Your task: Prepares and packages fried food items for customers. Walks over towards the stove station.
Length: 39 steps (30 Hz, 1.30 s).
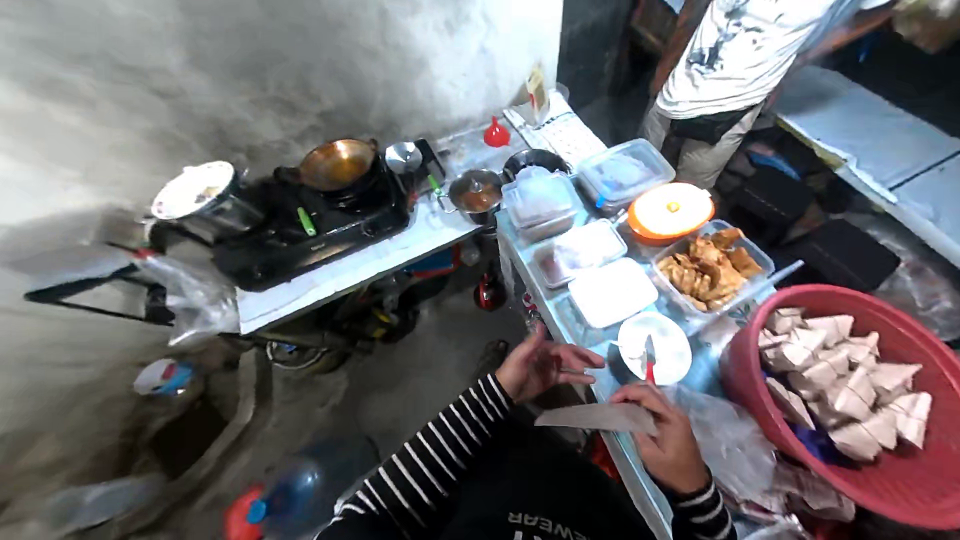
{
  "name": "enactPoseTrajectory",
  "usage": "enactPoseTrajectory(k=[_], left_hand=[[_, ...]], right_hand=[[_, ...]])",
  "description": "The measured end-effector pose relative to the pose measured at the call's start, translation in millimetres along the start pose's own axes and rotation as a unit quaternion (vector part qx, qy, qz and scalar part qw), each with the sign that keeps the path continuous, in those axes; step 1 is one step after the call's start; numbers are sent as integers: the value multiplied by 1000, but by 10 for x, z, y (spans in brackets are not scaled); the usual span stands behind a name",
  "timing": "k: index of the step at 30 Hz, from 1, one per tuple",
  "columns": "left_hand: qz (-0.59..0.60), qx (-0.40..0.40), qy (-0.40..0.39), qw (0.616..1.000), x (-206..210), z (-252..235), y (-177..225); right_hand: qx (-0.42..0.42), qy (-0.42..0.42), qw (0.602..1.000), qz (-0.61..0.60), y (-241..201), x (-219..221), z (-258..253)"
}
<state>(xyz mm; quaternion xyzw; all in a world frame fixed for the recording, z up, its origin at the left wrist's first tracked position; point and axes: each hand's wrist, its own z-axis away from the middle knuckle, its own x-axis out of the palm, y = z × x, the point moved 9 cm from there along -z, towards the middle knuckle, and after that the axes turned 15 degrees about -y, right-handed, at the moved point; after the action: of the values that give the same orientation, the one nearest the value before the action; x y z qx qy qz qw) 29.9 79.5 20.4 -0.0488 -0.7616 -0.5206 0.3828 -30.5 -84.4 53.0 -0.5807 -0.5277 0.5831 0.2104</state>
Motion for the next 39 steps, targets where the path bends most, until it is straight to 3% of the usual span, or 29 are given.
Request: enactPoseTrajectory(k=[2, 4, 5, 7, 9, 13, 16, 19, 22, 26, 28, 32, 39], left_hand=[[-58, -67, 34, 995, -283, 80, 124], [-72, -118, 67, 988, -533, 208, 232], [-38, -115, 87, 989, -703, 296, 322], [23, -84, 202, 975, -1329, 527, 496], [-3, -81, 325, 942, -2205, 955, 782], [-40, -24, 495, 868, -3697, 2049, 1648], [20, 4, 566, 824, -4252, 2735, 2129], [170, 62, 541, 821, -4628, 2976, 2308], [241, 117, 490, 830, -5011, 2837, 2318], [213, 115, 507, 827, -5573, 2397, 2361], [205, 114, 517, 823, -5760, 2207, 2427], [202, 88, 534, 816, -5841, 2098, 2637], [185, 83, 498, 843, -5754, 2072, 2830]], right_hand=[[-8, -60, 995, 80, 8, 234, -530], [17, -45, 972, 229, 31, 506, -1118], [24, -34, 955, 294, 54, 688, -1443], [42, -47, 932, 357, 163, 1131, -2157], [40, -95, 945, 312, 324, 1691, -2967], [66, -193, 975, 86, 796, 2925, -4816], [204, -235, 950, 8, 1314, 3725, -5917], [277, -260, 924, 51, 1637, 4272, -6722], [362, -223, 904, 43, 2029, 4573, -7072], [460, -109, 864, -175, 2712, 4867, -7096], [479, -99, 844, -220, 2832, 4886, -7076], [488, -142, 851, -135, 2597, 4652, -7115], [486, -153, 856, -81, 1972, 4066, -6930]])
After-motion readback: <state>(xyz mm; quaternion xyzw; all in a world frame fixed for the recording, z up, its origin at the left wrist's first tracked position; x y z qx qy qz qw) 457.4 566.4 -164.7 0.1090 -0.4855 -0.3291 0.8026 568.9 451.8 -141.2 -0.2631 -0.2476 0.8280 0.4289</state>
